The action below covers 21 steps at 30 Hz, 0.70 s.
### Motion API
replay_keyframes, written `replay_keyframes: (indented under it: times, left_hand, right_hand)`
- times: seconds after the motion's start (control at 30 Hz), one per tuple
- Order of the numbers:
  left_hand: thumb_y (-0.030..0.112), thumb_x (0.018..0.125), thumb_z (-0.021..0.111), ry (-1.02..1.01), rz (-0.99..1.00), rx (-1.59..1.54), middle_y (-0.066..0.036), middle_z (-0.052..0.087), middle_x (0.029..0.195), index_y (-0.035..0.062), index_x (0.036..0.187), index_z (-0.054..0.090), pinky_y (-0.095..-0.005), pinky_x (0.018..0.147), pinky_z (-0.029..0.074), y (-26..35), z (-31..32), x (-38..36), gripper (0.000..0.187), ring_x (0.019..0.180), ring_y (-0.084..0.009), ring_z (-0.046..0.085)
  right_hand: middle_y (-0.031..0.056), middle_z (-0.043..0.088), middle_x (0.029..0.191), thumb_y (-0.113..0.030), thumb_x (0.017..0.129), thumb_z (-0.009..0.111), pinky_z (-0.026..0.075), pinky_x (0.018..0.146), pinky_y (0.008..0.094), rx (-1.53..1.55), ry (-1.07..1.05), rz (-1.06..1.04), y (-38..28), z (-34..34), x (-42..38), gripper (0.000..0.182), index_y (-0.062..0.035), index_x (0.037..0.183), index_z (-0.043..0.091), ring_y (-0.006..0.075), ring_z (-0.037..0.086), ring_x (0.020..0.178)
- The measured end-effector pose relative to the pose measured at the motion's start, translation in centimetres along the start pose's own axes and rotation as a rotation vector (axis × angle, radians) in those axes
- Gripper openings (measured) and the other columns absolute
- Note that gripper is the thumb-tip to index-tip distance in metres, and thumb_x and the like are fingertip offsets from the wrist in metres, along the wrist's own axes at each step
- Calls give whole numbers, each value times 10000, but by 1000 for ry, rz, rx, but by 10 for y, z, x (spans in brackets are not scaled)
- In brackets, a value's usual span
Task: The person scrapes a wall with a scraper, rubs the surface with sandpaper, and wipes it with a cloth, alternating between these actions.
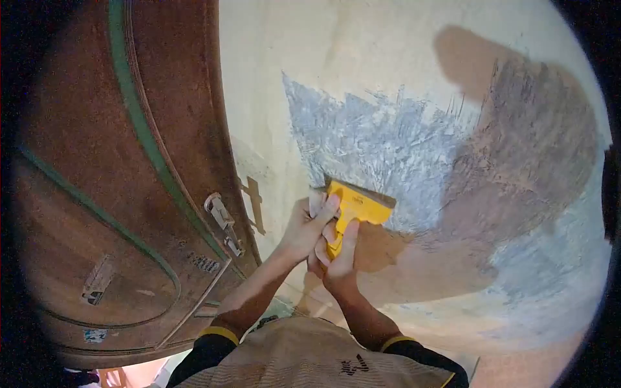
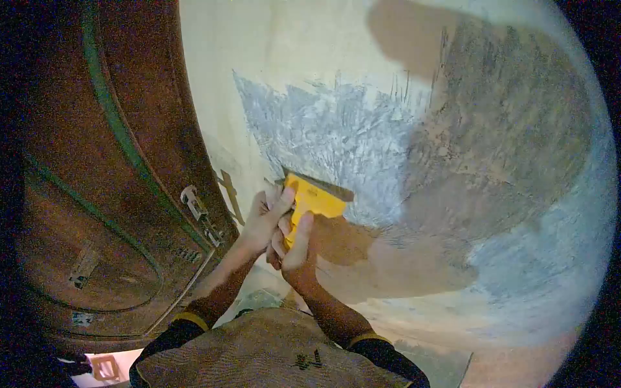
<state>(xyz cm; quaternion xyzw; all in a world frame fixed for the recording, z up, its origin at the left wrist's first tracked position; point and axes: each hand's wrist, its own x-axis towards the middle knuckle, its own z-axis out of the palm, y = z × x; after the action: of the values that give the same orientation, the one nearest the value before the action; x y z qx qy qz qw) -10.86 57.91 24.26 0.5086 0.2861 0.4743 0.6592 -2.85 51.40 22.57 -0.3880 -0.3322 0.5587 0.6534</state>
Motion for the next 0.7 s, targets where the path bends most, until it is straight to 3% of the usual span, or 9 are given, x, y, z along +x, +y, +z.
replay_keyframes:
  times: [0.1, 0.3, 0.4, 0.5, 0.57, 0.6, 0.63, 0.7]
  left_hand:
    - [390, 1001, 570, -91, 65, -28, -24, 569, 606, 39, 821, 583, -214, 399, 386, -22, -2, 10, 395, 449, -69, 510]
    - [402, 1008, 548, -88, -60, -97, -21, 559, 590, 57, 789, 560, -214, 363, 380, -12, -5, -1, 409, 401, -89, 508]
    - [427, 1004, 543, -76, 90, -22, -23, 553, 581, 57, 791, 561, -219, 350, 384, -29, -8, 9, 428, 389, -97, 511]
    - [429, 998, 556, -81, -13, -137, -27, 552, 571, 54, 796, 568, -220, 357, 390, -24, -7, 1, 426, 376, -100, 499]
    - [433, 992, 565, -143, -227, -13, -37, 563, 568, 48, 776, 572, -229, 365, 403, -1, 7, -8, 441, 369, -111, 500]
    - [431, 990, 570, -150, -92, -9, -44, 576, 572, 48, 758, 576, -245, 363, 406, -19, 10, -2, 448, 370, -122, 510]
    - [431, 990, 570, -142, -80, -14, -44, 576, 572, 48, 758, 576, -245, 363, 406, -25, 10, 3, 448, 370, -122, 510]
    - [409, 1000, 568, -136, 34, -114, -26, 592, 586, 64, 708, 603, -230, 490, 418, -29, 11, 6, 453, 505, -95, 543]
  right_hand:
    - [-23, 318, 484, -696, 981, 200, 243, 319, 269, -140, 8, -62, -1, -5, -1, 597, -160, 809, 401, 124, 268, 321]
    - [-21, 348, 517, -658, 998, 250, 261, 344, 268, -89, -37, -31, -8, 2, -9, 565, -139, 843, 412, 114, 295, 359]
    - [-27, 351, 524, -675, 987, 274, 260, 342, 262, -31, -15, -11, -6, 2, -5, 572, -139, 844, 416, 112, 293, 365]
    - [-26, 348, 521, -675, 986, 286, 262, 341, 261, -84, 19, -15, 0, 2, -10, 573, -139, 829, 412, 114, 282, 357]
    - [-25, 346, 520, -666, 989, 293, 246, 338, 269, 131, 14, -17, 10, -16, -12, 565, -141, 814, 406, 117, 277, 351]
    - [-25, 346, 520, -666, 989, 293, 246, 338, 269, 122, -1, -15, 5, -18, -11, 565, -141, 814, 406, 117, 277, 351]
    - [-32, 320, 494, -662, 994, 270, 253, 335, 277, 77, -41, -55, -2, -19, -11, 558, -153, 819, 416, 123, 272, 334]
    - [-40, 294, 469, -658, 999, 246, 261, 331, 285, 43, -75, -98, -6, -17, -10, 554, -165, 824, 426, 129, 267, 317]
